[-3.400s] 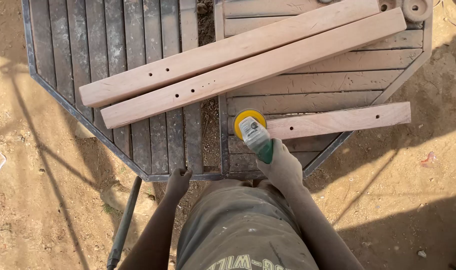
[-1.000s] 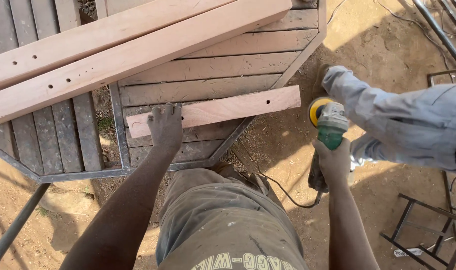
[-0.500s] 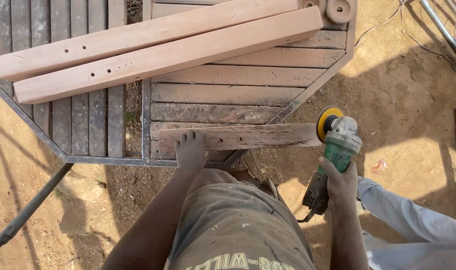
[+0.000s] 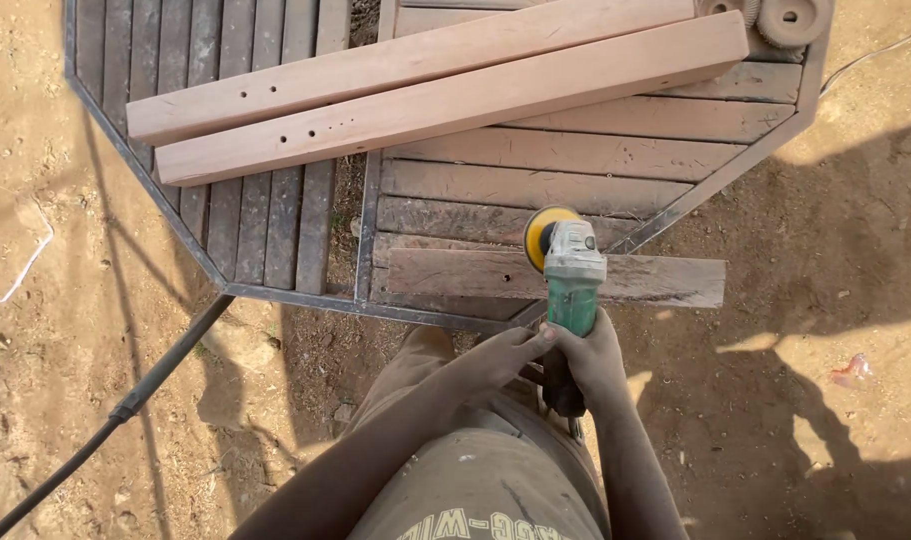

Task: Sanding a wooden plank using a handheld power sander on a metal table

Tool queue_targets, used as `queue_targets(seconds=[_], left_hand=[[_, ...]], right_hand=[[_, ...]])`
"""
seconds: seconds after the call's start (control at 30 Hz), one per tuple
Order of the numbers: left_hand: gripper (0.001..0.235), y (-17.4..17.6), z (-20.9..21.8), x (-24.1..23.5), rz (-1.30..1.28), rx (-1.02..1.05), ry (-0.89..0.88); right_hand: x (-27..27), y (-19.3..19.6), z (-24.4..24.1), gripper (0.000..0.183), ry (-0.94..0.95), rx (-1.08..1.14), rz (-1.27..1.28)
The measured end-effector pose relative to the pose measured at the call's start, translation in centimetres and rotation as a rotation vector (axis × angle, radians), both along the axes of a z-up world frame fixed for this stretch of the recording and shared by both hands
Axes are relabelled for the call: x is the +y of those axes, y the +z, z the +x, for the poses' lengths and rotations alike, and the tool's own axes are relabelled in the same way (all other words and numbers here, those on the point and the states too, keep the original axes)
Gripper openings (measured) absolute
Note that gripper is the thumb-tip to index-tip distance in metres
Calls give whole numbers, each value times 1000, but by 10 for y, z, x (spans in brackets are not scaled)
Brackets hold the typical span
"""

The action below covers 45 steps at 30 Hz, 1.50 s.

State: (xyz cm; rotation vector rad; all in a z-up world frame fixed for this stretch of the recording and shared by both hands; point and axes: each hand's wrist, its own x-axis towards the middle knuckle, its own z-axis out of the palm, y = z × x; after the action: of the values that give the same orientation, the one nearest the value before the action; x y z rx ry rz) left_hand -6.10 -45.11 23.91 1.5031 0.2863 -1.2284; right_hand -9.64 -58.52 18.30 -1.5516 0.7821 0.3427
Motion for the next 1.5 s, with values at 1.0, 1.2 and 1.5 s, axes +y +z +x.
queue_targets(seconds=[1.0, 1.2, 1.5], left_hand=[[49, -143, 143, 258, 297, -603, -478], [52, -180, 119, 292, 108, -164, -163], [77, -199, 87, 286, -336, 333, 459]], right_hand=[[200, 57, -17, 50, -325, 498, -562], [200, 37, 0, 47, -383, 464, -530], [216, 5, 5, 71, -58, 453, -528]])
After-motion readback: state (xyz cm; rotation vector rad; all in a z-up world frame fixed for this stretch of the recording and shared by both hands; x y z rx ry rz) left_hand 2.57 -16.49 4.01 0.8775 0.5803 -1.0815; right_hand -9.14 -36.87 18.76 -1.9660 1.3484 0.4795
